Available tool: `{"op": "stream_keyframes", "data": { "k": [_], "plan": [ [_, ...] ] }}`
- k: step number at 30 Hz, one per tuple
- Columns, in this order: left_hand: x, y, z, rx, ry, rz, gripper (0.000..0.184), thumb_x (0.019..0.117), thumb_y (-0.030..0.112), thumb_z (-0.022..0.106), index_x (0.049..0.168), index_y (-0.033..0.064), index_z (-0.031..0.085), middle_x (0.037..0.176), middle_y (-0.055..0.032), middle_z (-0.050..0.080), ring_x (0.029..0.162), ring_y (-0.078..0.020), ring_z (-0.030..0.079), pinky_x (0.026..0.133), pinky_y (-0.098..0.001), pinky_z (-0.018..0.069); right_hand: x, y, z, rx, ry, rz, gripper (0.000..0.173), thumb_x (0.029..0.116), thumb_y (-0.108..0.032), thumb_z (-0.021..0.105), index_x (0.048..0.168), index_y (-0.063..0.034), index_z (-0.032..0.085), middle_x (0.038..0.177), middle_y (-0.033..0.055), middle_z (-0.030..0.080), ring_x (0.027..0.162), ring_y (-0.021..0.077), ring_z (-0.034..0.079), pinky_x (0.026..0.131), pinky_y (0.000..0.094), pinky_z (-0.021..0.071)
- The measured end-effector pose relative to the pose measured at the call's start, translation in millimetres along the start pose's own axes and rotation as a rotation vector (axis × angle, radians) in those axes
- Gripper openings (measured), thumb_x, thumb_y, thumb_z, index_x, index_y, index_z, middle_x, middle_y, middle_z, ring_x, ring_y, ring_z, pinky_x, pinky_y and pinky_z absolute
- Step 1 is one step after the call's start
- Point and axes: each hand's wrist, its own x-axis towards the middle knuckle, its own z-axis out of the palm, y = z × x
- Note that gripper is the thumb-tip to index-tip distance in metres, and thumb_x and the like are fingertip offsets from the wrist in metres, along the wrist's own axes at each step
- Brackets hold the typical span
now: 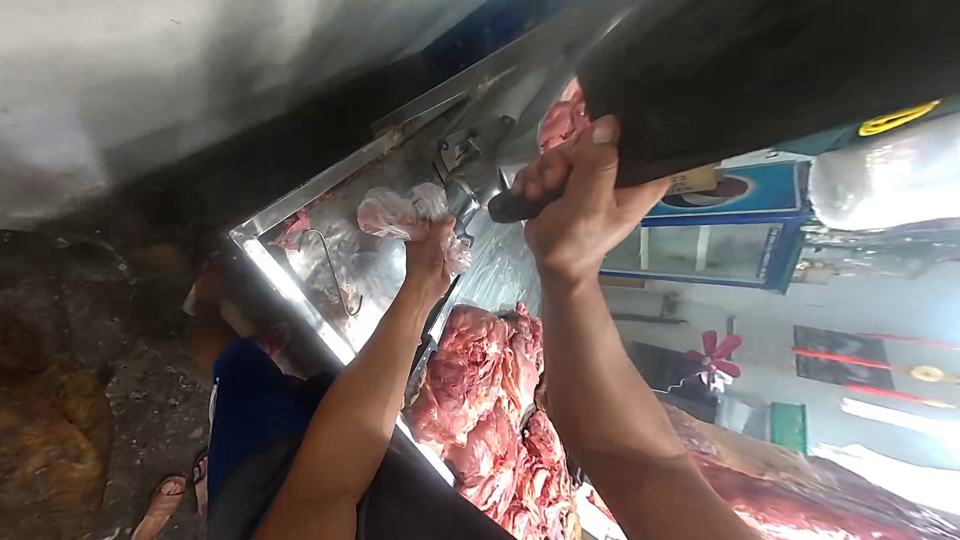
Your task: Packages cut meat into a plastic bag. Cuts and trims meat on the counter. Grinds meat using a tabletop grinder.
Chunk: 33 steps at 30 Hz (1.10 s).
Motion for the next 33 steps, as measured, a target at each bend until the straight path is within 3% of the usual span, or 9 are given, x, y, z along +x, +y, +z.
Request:
{"op": "stream_keyframes", "data": {
  "k": [4,6,10,15,22,26,28,30,33],
  "plan": [
    [-8.6,-5.2,-10.0,0.112,-0.063,0.012,0.031,0.0941,0.029,0.072,0.120,0.0183,0.058,0.083,-0.0011,0.060,0.064,-0.0114,0.058,0.056,-0.0300,0.0522,-48.9,51.9,-19.3,-0.277,-0.063,0.142,0.016,0.1031,-0.016,0.057,0.092,-0.0056,0.061,0.064,0.0002,0.061,0.055,0.0150,0.062,0.054,0.0375,0.0580],
    [-12.6,-5.9,-9.1,0.127,-0.069,0.000,0.028,0.0939,0.028,0.072,0.117,0.0190,0.058,0.079,-0.0001,0.058,0.060,-0.0110,0.056,0.053,-0.0294,0.0511,-46.4,44.5,-15.7,-0.294,-0.061,0.158,0.011,0.1035,-0.018,0.056,0.096,-0.0089,0.059,0.065,-0.0027,0.059,0.055,0.0120,0.061,0.055,0.0339,0.0575],
    [-18.6,-3.9,-6.2,0.118,-0.052,-0.005,0.040,0.0918,0.028,0.074,0.127,0.0204,0.056,0.091,-0.0038,0.062,0.070,-0.0148,0.061,0.060,-0.0334,0.0545,-35.1,29.9,-12.2,-0.139,-0.026,0.089,0.012,0.1033,-0.011,0.054,0.092,-0.0090,0.056,0.062,-0.0014,0.057,0.055,0.0159,0.061,0.057,0.0388,0.0589],
    [-10.6,-4.7,-5.0,0.082,-0.026,-0.021,0.042,0.0935,0.026,0.073,0.130,0.0203,0.052,0.089,-0.0041,0.061,0.068,-0.0152,0.060,0.059,-0.0340,0.0540,-49.9,52.8,-30.6,-0.303,-0.041,0.209,0.018,0.1039,-0.023,0.057,0.091,-0.0099,0.059,0.062,-0.0008,0.056,0.051,0.0141,0.058,0.052,0.0347,0.0549],
    [-17.6,-2.5,-4.2,0.123,-0.038,-0.010,0.054,0.0924,0.028,0.074,0.139,0.0203,0.047,0.099,-0.0066,0.062,0.076,-0.0173,0.063,0.064,-0.0362,0.0565,-8.1,9.8,-20.1,0.047,0.030,0.035,0.010,0.1023,-0.011,0.053,0.093,-0.0094,0.055,0.059,-0.0001,0.057,0.051,0.0188,0.060,0.055,0.0416,0.0590],
    [-15.5,-4.0,-4.3,0.093,-0.027,-0.005,0.053,0.0910,0.024,0.075,0.137,0.0193,0.048,0.102,-0.0080,0.063,0.080,-0.0193,0.064,0.067,-0.0388,0.0578,7.8,-18.3,-11.1,0.114,0.016,-0.087,0.009,0.1056,-0.012,0.047,0.097,-0.0107,0.049,0.059,-0.0018,0.052,0.051,0.0170,0.058,0.055,0.0407,0.0587],
    [-17.4,-7.2,-6.6,0.154,-0.047,0.007,0.043,0.0924,0.030,0.073,0.130,0.0211,0.054,0.096,-0.0034,0.063,0.076,-0.0144,0.063,0.064,-0.0338,0.0559,-29.5,19.1,-22.1,-0.069,-0.008,-0.003,0.011,0.1039,-0.016,0.053,0.098,-0.0076,0.058,0.064,0.0007,0.061,0.056,0.0162,0.063,0.057,0.0387,0.0591],
    [-12.4,-16.2,-11.6,0.160,-0.096,0.039,0.025,0.0972,0.028,0.069,0.118,0.0154,0.061,0.087,-0.0021,0.065,0.071,-0.0130,0.062,0.063,-0.0330,0.0559,-73.4,57.6,-34.6,-0.314,-0.054,0.204,0.022,0.1045,-0.025,0.057,0.097,-0.0053,0.064,0.065,0.0033,0.061,0.053,0.0158,0.060,0.050,0.0375,0.0554],
    [-5.5,-9.5,-5.0,0.145,-0.075,0.026,0.023,0.0958,0.019,0.069,0.116,0.0119,0.061,0.089,-0.0045,0.065,0.073,-0.0147,0.063,0.065,-0.0342,0.0559,-80.0,63.7,-34.3,-0.282,-0.069,0.223,0.014,0.1003,-0.021,0.059,0.093,-0.0099,0.061,0.065,0.0007,0.061,0.055,0.0166,0.062,0.052,0.0392,0.0571]
  ]
}}
